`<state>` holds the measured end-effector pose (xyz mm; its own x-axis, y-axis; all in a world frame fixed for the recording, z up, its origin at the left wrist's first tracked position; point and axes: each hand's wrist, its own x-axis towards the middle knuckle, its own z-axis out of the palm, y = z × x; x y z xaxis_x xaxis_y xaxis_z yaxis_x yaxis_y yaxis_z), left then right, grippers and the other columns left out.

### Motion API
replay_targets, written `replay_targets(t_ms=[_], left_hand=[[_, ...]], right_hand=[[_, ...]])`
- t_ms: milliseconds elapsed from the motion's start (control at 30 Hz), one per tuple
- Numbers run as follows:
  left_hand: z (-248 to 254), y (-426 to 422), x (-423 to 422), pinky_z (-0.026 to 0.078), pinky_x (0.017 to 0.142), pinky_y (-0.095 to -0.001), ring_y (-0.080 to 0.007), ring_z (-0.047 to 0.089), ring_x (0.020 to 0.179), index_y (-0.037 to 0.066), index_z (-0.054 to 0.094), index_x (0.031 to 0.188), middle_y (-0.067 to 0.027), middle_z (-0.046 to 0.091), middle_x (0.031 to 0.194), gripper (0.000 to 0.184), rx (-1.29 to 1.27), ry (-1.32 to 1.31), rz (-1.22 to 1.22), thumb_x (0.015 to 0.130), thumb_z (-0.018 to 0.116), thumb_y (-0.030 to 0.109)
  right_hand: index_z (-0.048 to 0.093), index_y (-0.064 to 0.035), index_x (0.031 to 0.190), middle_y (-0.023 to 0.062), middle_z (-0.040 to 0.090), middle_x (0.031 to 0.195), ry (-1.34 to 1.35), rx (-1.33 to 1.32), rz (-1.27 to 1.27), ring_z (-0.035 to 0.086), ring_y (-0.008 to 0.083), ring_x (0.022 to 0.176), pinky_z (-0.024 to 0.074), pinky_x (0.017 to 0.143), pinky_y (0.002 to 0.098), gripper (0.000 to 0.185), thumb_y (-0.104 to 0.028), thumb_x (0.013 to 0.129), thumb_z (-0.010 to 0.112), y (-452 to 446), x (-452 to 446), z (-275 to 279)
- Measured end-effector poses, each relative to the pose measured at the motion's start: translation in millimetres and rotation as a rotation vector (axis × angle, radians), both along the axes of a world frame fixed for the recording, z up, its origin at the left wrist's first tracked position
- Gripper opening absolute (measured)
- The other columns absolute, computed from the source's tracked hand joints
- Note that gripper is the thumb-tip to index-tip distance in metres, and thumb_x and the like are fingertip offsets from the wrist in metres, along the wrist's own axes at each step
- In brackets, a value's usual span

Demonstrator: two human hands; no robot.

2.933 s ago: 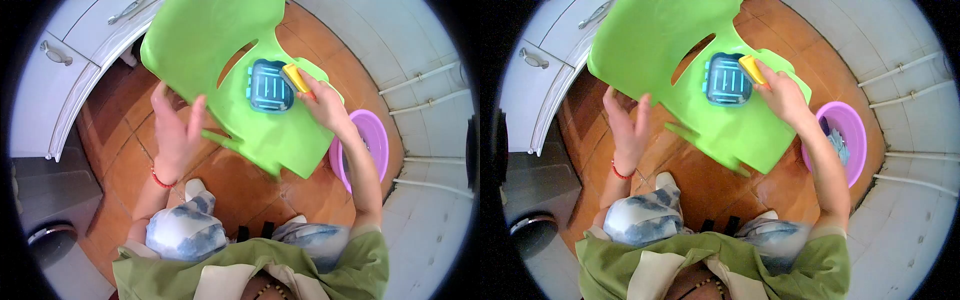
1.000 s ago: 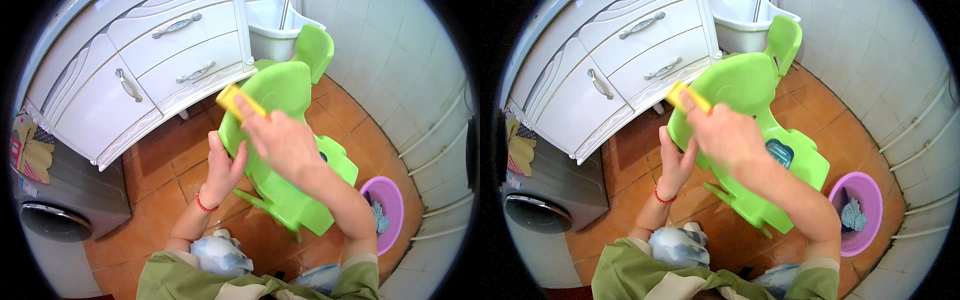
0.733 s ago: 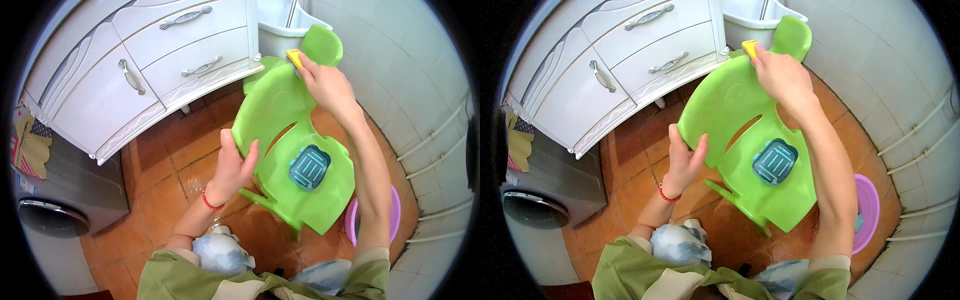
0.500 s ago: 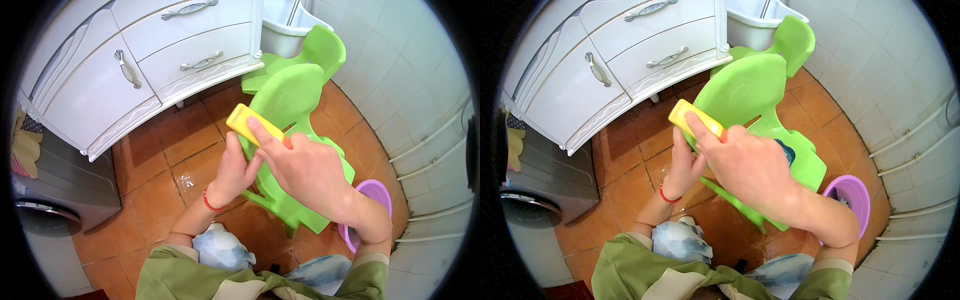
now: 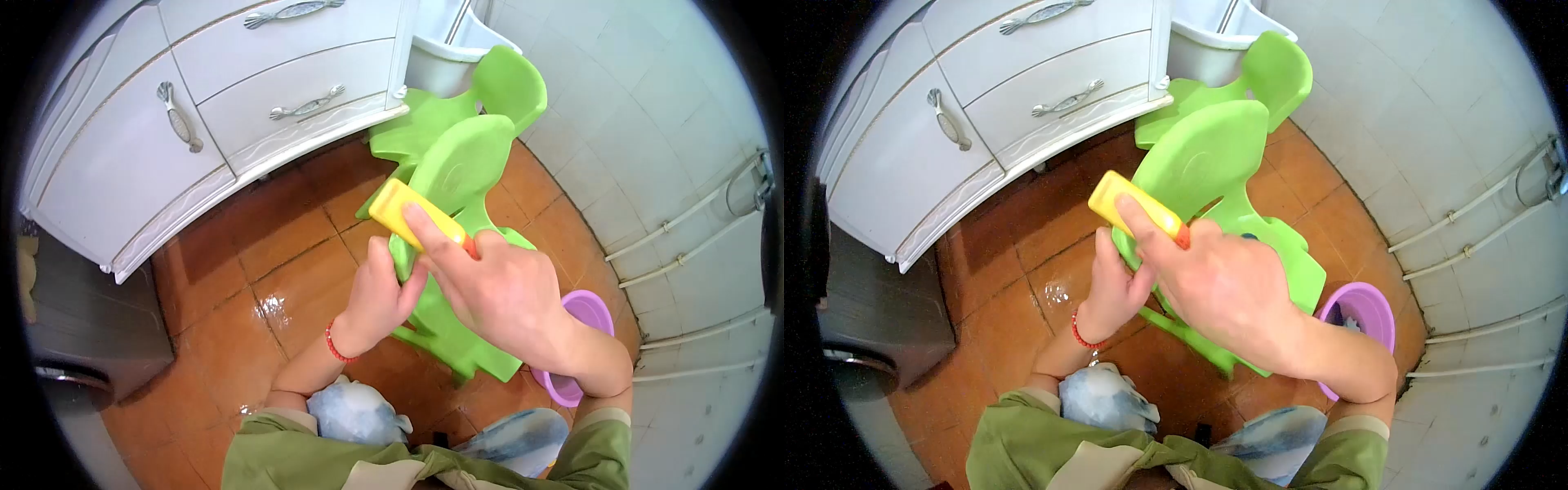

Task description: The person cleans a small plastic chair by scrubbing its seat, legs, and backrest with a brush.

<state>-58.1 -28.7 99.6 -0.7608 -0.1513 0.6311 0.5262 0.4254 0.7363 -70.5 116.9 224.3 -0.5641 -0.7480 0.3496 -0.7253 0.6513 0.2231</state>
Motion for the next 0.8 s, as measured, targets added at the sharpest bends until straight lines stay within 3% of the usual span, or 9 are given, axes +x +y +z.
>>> replay_targets(t_ms=[167,200,233,400,500,533,567,633,800], left_hand=[[5.5,3.0,-0.2,0.040,0.044,-0.0407,-0.0348,0.055,0.050,-0.002,0.036,0.085,-0.0165,0.053,0.061,0.032,0.036,-0.024,0.004,0.085,0.065,0.011],[6.1,1.9,0.2,0.040,0.043,-0.0402,-0.0341,0.054,0.049,-0.002,0.036,0.084,-0.0160,0.053,0.060,0.032,0.039,-0.038,0.004,0.084,0.066,0.011],[4.3,2.0,-0.4,0.040,0.043,-0.0391,-0.0320,0.054,0.048,-0.002,0.036,0.083,-0.0152,0.052,0.060,0.032,0.047,-0.028,0.016,0.084,0.066,0.010],[-7.8,8.1,-4.6,0.038,0.042,-0.0341,-0.0214,0.052,0.046,-0.001,0.037,0.080,-0.0103,0.051,0.058,0.030,0.139,0.022,0.025,0.082,0.066,0.006],[-6.9,4.9,-5.3,0.038,0.043,-0.0313,-0.0152,0.050,0.047,-0.002,0.038,0.082,-0.0065,0.051,0.059,0.028,0.092,0.092,0.012,0.083,0.065,0.006],[-9.5,4.7,-6.1,0.039,0.044,-0.0307,-0.0146,0.050,0.049,-0.002,0.039,0.083,-0.0064,0.051,0.060,0.027,0.133,0.089,-0.013,0.083,0.065,0.006],[-13.2,5.2,-6.7,0.039,0.045,-0.0301,-0.0139,0.050,0.050,-0.002,0.039,0.084,-0.0063,0.052,0.062,0.027,0.175,0.085,-0.036,0.083,0.065,0.006],[-15.1,3.6,-7.9,0.040,0.047,-0.0287,-0.0126,0.051,0.053,-0.003,0.039,0.087,-0.0065,0.053,0.066,0.027,0.176,0.094,-0.061,0.084,0.064,0.005],[-10.3,-1.6,-6.3,0.041,0.053,-0.0251,-0.0092,0.051,0.062,-0.004,0.037,0.092,-0.0072,0.054,0.075,0.026,0.083,0.114,-0.107,0.085,0.061,0.002]], right_hand=[[0.043,-0.0251,0.138,0.0139,0.054,0.063,-0.094,-0.083,-0.274,0.056,0.0310,0.053,0.0468,0.053,0.0423,0.049,-0.028,0.091,0.054,7.2,-75.4,1.7],[0.045,-0.0220,0.136,0.0155,0.058,0.060,-0.012,-0.105,-0.291,0.060,0.0321,0.052,0.0472,0.044,0.0443,0.044,-0.037,0.095,0.044,15.5,-111.5,-6.6],[0.045,-0.0185,0.136,0.0174,0.061,0.066,-0.067,-0.119,-0.417,0.061,0.0356,0.058,0.0486,0.050,0.0460,0.044,-0.035,0.095,0.043,23.9,-137.0,-2.7],[0.045,-0.0120,0.135,0.0212,0.065,0.076,-0.170,-0.473,-0.372,0.061,0.0400,0.064,0.0489,0.055,0.0470,0.046,-0.034,0.095,0.041,65.9,-176.3,-33.5],[0.045,-0.0120,0.135,0.0205,0.065,0.074,-0.164,-0.631,-0.385,0.061,0.0393,0.062,0.0485,0.055,0.0483,0.046,-0.033,0.095,0.042,32.8,-134.5,-43.0],[0.046,-0.0146,0.136,0.0171,0.061,0.063,-0.198,-0.593,-0.395,0.059,0.0336,0.053,0.0483,0.051,0.0446,0.045,-0.030,0.093,0.048,16.1,-111.8,-45.0],[0.046,-0.0171,0.137,0.0109,0.053,0.055,0.181,-0.565,-0.162,0.054,0.0246,0.044,0.0470,0.046,0.0377,0.048,-0.026,0.090,0.056,3.8,-98.8,-65.9],[0.042,-0.0122,0.140,0.0105,0.052,0.062,-0.120,-0.413,-0.256,0.052,0.0239,0.049,0.0433,0.046,0.0379,0.058,-0.015,0.085,0.062,-16.6,-42.2,-45.0],[0.039,-0.0136,0.142,0.0102,0.047,0.060,0.113,-0.526,-0.153,0.048,0.0248,0.047,0.0423,0.047,0.0364,0.058,-0.016,0.088,0.059,-4.7,-63.8,-74.8]])
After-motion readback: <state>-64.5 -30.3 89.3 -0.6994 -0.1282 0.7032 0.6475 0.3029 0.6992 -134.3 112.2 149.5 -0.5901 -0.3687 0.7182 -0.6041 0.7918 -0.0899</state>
